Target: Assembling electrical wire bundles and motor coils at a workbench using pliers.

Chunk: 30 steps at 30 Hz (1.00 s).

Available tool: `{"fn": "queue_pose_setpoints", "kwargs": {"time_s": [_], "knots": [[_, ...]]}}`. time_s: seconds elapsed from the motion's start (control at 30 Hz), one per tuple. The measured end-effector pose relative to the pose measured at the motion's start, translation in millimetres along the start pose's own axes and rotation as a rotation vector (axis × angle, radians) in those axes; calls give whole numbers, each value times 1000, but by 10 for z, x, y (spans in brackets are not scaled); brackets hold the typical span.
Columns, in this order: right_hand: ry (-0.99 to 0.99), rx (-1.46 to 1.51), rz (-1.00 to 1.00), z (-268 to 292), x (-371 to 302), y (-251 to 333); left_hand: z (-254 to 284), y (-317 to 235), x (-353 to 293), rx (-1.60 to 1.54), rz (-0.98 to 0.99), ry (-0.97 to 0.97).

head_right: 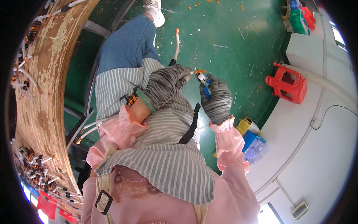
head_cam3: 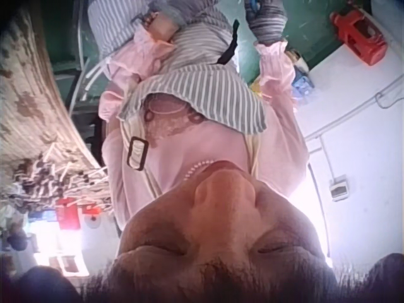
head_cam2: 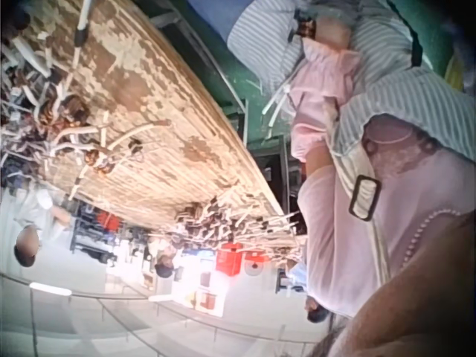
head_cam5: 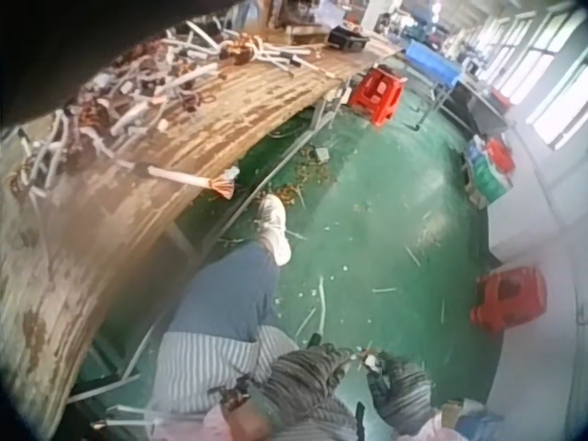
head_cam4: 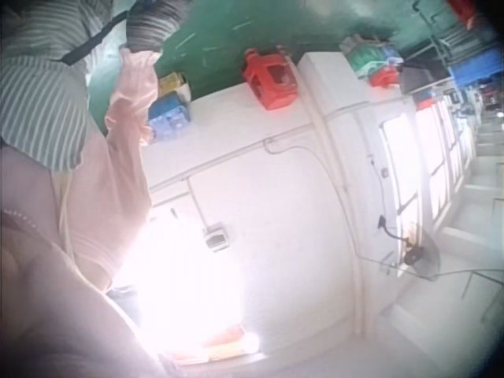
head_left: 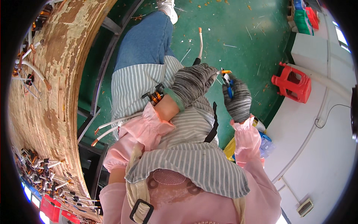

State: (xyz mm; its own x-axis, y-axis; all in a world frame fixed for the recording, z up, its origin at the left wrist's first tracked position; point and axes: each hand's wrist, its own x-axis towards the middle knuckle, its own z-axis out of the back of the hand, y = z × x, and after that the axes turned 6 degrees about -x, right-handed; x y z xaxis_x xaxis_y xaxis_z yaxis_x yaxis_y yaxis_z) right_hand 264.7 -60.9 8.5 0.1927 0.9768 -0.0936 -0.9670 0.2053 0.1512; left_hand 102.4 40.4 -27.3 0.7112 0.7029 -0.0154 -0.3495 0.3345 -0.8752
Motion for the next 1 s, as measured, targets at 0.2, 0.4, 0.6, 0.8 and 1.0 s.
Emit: {"fn": "queue_pose_setpoints", "kwargs": {"time_s": [0.2, 0.4, 0.6, 0.8, 1.0], "knots": [[857, 1862, -366, 24, -113, -38, -11, 51, -10, -137, -28, 55], [-78, 237, 76, 41, 54, 39, 84, 190, 3, -334, -343, 113], [-198, -12, 277, 143, 226, -70, 281, 88, 38, -839, -84, 366], [379, 985, -196, 3, -77, -22, 17, 250, -6, -203, -573, -106], [299, 826, -182, -93, -33, -71, 97, -144, 48, -390, 154, 164]]}}
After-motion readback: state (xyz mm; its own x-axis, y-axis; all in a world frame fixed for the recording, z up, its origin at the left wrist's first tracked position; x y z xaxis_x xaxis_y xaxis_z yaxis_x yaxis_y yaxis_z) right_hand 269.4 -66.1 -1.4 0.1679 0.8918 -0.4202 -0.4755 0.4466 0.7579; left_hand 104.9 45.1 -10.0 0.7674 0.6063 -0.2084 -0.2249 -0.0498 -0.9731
